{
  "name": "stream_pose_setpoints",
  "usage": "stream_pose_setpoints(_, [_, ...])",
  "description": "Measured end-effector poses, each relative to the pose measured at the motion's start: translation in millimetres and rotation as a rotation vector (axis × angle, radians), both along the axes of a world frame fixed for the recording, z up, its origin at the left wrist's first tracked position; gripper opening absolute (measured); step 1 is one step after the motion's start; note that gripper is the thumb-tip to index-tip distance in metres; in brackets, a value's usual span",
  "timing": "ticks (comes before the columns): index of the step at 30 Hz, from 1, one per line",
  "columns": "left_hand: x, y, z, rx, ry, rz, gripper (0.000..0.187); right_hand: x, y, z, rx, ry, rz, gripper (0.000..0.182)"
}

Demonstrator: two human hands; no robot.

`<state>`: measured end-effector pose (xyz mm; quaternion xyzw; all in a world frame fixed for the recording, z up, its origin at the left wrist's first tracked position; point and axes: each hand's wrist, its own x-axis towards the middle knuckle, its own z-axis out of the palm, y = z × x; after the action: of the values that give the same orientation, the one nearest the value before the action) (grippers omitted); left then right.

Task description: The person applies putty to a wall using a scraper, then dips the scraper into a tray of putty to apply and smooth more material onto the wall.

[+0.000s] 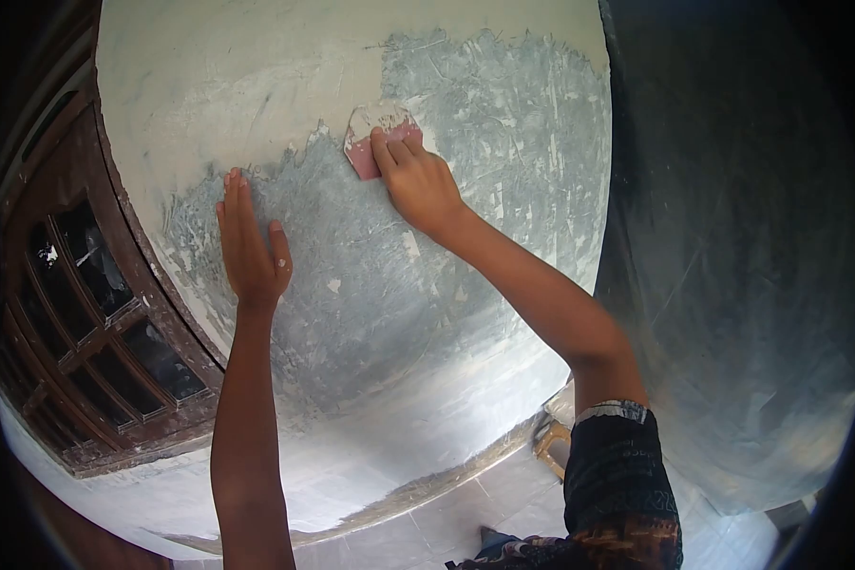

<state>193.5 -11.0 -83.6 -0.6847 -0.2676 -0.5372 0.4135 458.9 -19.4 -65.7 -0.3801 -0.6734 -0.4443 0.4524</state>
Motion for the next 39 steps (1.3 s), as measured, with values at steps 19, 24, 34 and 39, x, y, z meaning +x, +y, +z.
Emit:
stream_pose_setpoints(19, [1.8, 1.5, 0.8, 0.002, -0.001, -0.045, 0.062, -9.6, -26.0, -29.5, -0.01, -0.07, 0.139, 0.058])
stream_pose_setpoints(24, [2.1, 1.1, -0.1, -0.005, -0.007, -0.04, 0.062, 6.4, -19.9, 65.9, 0.186, 0.082, 0.154, 0.053])
stream_pose_setpoints(34, [1.5, -0.3, 1.5, 0.008, 0.009, 0.002, 0.065, -29.7, -30.1, -25.1, -0.014, -0.11, 0.183, 0.055])
stream_pose_setpoints(39, [1.7, -0.3, 0.5, -0.007, 0.004, -0.018, 0.063, -20.1, -27.0, 60.8, 0.187, 0.115, 0.158, 0.054])
